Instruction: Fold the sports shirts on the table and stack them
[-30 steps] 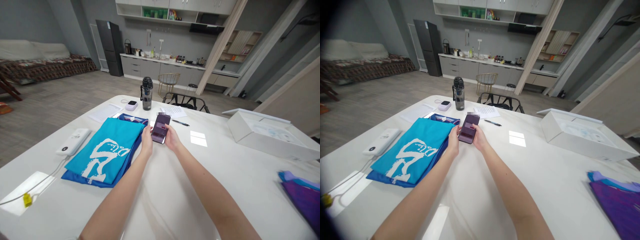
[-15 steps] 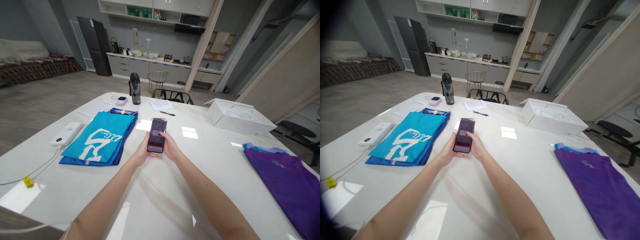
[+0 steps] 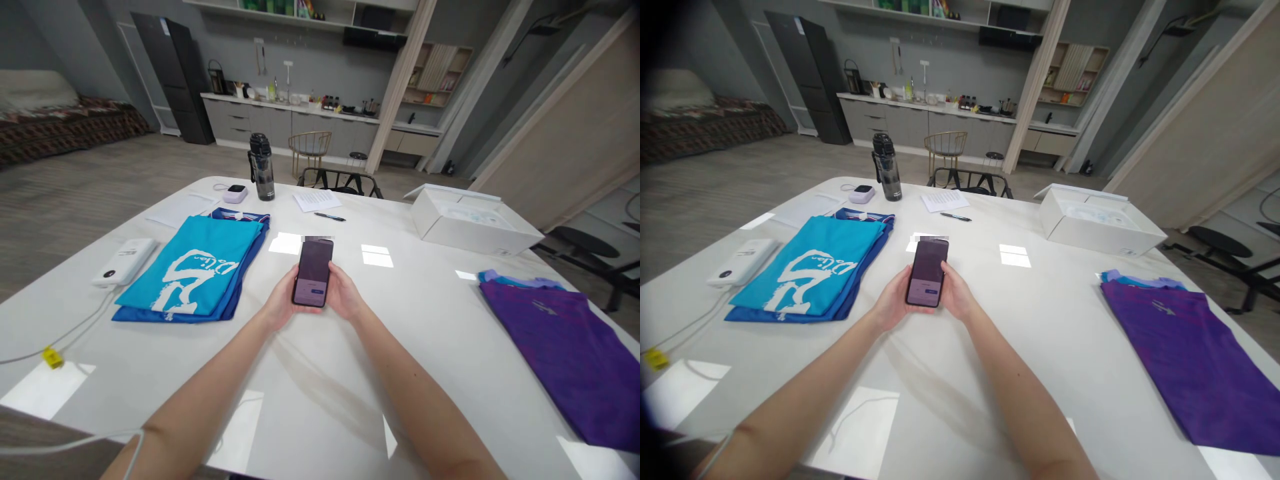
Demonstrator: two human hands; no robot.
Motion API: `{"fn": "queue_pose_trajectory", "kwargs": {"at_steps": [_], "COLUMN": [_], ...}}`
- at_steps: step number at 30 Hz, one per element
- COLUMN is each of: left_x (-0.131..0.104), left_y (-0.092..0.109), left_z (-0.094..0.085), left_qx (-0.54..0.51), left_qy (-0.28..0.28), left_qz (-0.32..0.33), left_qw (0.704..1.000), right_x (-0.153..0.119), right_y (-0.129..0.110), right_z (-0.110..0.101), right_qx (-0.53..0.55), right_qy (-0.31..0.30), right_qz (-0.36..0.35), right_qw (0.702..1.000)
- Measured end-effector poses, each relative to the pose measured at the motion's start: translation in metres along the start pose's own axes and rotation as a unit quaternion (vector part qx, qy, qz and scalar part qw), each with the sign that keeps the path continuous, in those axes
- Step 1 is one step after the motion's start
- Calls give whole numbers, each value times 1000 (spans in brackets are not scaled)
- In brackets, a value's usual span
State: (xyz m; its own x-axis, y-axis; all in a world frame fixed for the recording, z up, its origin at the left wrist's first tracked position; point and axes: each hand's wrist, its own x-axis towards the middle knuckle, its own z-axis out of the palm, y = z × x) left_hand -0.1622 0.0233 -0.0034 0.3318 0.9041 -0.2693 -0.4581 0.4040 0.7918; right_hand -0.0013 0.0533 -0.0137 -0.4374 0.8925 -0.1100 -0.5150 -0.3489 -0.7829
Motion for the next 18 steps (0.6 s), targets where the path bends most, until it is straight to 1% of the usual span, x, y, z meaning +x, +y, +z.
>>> {"fn": "queue_pose_trajectory", "kwargs": {"at_steps": [3, 6, 9, 11, 15, 17, 18], "left_x": [-1, -4, -9, -13, -18, -18, -18], "left_y": [0, 2, 4, 3, -2, -4, -5], "left_z": [1, 5, 11, 15, 20, 21, 21], "left_qx": [6, 16, 26, 34, 33, 29, 26], "left_qy": [-8, -34, -55, -64, -87, -93, -92], "left_qz": [4, 14, 24, 22, 18, 18, 18], "left_qw": [1000, 999, 998, 997, 995, 995, 995], "right_x": [-1, -1, 0, 1, 1, 0, 0], "right_y": [-7, -20, -34, -41, -48, -49, -49], "right_z": [-5, -10, -12, -12, -8, -6, -6], "right_qx": [-90, -180, -202, -194, -176, -175, -178], "right_qy": [40, 85, 137, 176, 237, 242, 233], "right_qz": [-23, -77, -132, -130, -80, -76, -77], "right_qw": [995, 977, 961, 956, 952, 951, 953]}}
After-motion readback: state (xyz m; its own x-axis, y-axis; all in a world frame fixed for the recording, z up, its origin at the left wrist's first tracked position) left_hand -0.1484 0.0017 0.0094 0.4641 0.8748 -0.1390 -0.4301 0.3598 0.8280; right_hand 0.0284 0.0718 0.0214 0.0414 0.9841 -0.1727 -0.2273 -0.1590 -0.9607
